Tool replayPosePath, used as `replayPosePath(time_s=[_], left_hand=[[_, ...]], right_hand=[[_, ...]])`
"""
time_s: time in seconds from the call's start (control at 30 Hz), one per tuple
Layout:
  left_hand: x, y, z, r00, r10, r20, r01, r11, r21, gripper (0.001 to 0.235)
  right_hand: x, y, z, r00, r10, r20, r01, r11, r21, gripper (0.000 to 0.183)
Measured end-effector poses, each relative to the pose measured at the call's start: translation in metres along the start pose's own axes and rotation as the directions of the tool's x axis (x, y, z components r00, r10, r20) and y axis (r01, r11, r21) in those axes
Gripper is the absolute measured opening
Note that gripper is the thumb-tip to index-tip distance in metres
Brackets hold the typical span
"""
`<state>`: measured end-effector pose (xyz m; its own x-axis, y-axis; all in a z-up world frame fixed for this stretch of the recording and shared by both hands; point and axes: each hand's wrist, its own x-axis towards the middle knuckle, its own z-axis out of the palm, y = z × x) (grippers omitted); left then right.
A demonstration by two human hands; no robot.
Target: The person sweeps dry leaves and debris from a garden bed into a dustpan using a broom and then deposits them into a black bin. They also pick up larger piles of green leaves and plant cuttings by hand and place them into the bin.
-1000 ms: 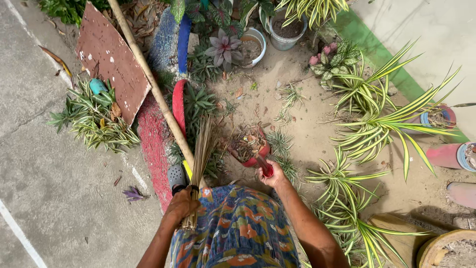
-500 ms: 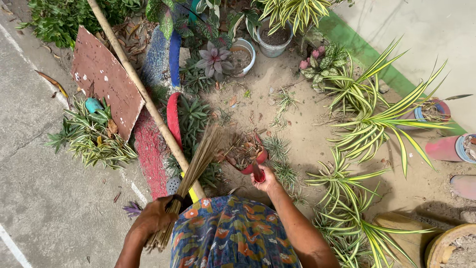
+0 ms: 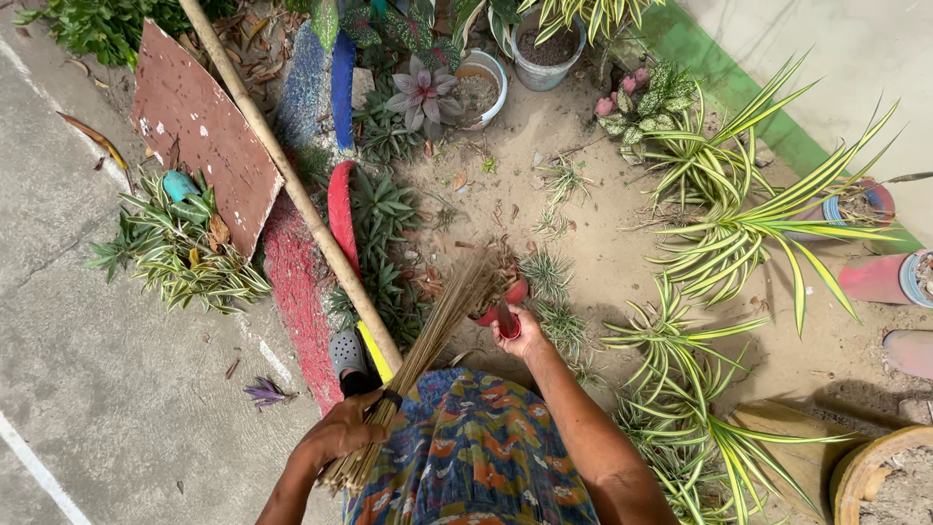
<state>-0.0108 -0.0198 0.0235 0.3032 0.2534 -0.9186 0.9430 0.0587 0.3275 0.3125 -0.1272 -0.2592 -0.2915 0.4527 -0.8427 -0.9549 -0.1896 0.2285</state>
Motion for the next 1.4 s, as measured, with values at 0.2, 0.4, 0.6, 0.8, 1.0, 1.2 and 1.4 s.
replayPosePath(time_s=[0.2, 0.4, 0.6, 0.8, 1.0, 1.2, 1.4], left_hand=[[-0.05, -0.003, -0.048, 0.995, -0.059, -0.077, 0.061, 0.998, 0.024, 0.083], [0.069, 0.005, -0.04, 0.957, -0.082, -0.279, 0.091, 0.996, 0.017, 0.054], [0.119, 0.003, 0.031, 0.992, 0.001, -0.128, 0.009, 0.997, 0.081, 0.072], [-0.033, 0.077, -0.003, 0.996, -0.085, -0.016, 0.087, 0.979, 0.183, 0.075], [-0.103, 0.072, -0.068, 1.0, -0.028, -0.007, 0.028, 0.979, 0.201, 0.08], [-0.107, -0.003, -0.162, 1.0, 0.011, -0.008, -0.008, 0.967, 0.256, 0.081], [-0.021, -0.096, -0.29, 0.918, 0.381, 0.114, -0.374, 0.924, -0.075, 0.097]], right_hand=[[0.001, 0.003, 0.024, 1.0, -0.012, -0.009, 0.012, 1.0, -0.004, 0.034], [-0.003, 0.013, 0.019, 1.0, -0.002, -0.021, 0.002, 1.0, 0.023, 0.035], [-0.004, 0.01, 0.013, 0.999, -0.03, -0.019, 0.03, 0.999, 0.014, 0.033], [-0.009, 0.015, 0.013, 0.998, -0.056, 0.043, 0.048, 0.984, 0.17, 0.032], [-0.016, 0.06, 0.016, 0.991, -0.115, 0.073, 0.09, 0.955, 0.284, 0.031], [0.003, 0.076, 0.032, 0.968, -0.17, 0.185, 0.126, 0.965, 0.229, 0.022], [0.01, 0.072, 0.063, 0.965, -0.23, 0.128, 0.157, 0.893, 0.422, 0.048]])
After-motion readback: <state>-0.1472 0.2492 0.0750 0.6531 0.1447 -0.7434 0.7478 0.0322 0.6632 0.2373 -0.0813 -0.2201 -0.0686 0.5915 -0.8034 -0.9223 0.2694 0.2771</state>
